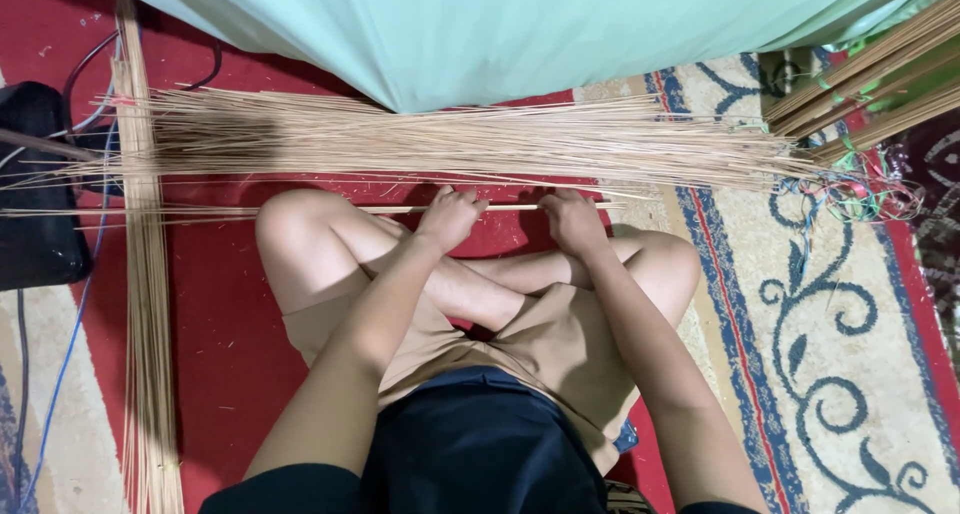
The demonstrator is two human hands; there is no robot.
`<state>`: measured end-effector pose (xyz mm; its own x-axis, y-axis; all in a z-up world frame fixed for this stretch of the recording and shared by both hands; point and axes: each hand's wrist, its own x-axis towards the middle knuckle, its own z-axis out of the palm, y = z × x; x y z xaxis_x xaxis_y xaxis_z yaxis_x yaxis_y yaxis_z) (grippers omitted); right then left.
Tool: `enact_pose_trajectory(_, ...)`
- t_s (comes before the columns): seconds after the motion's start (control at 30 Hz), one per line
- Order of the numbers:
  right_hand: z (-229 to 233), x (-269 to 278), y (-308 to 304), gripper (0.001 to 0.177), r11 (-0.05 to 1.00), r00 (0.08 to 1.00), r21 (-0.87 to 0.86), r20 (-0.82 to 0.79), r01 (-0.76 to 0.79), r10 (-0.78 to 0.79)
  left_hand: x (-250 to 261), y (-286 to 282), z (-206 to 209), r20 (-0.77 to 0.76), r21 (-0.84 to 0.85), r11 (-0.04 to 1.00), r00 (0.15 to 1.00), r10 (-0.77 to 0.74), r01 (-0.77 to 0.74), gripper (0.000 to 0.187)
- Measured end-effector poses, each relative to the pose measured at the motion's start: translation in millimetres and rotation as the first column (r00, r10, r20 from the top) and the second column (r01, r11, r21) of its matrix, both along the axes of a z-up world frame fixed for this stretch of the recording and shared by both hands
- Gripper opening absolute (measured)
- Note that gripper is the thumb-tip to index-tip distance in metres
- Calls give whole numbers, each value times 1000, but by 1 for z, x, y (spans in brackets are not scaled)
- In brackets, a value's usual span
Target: Sorting and aligning thin wooden sticks on the floor, likely preparing materials for weaving or construction.
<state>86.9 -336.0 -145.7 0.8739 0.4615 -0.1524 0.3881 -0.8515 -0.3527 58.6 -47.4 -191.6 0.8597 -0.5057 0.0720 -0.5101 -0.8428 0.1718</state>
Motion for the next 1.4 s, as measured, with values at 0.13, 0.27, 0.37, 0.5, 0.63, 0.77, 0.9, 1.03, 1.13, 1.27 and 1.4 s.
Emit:
enact_pose_trajectory(0.13, -25, 2, -3, 22, 1000, 999, -17, -40, 0, 0, 0, -6, -30, -64, 34, 999, 998, 24, -22, 20)
enact_pose_trajectory(0.27, -21, 3, 0, 23, 995, 998, -94, -56, 23, -29, 5, -5, -30, -164, 62, 995, 983, 87, -77, 24)
enact_pose_trajectory(0.37, -30, 4, -2, 25, 984, 994, -168, -82, 62, -77, 5, -5, -31, -202, 59, 996, 976, 84, -74, 25)
enact_pose_trajectory(0.5, -66, 6, -15, 29, 947, 982, -292, -88, 137, -170, 5, -5, -36, -203, 65, 996, 977, 72, -60, 28)
enact_pose_trajectory(0.63, -49, 4, -9, 33, 931, 976, -330, -95, 155, -196, 5, -6, -20, -200, 78, 995, 977, 75, -61, 27)
enact_pose_trajectory(0.77, -34, 3, -5, 34, 927, 967, -324, -105, 188, -233, 6, -8, -17, -225, 50, 997, 972, 68, -58, 25)
enact_pose_trajectory(0.9, -23, 2, -1, 35, 927, 963, -327, -126, 184, -236, 2, -9, 2, -237, 17, 997, 968, 79, -77, 24)
enact_pose_trajectory(1.03, -23, 2, 3, 39, 920, 958, -345, -142, 187, -248, 4, -7, -9, -233, 52, 996, 969, 87, -77, 23)
enact_pose_trajectory(1.13, -18, 1, 5, 40, 923, 960, -335, -132, 191, -247, 6, -8, -7, -286, 100, 994, 955, 74, -47, 34)
enact_pose_trajectory(1.27, 18, -2, 14, 41, 924, 959, -306, -92, 229, -268, 5, -8, 19, -180, 66, 993, 978, 106, -96, 24)
enact_pose_trajectory(1.4, 0, 8, 6, 29, 932, 957, -219, 56, 289, -284, 21, 0, 24, -131, 38, 973, 965, 229, -226, 21)
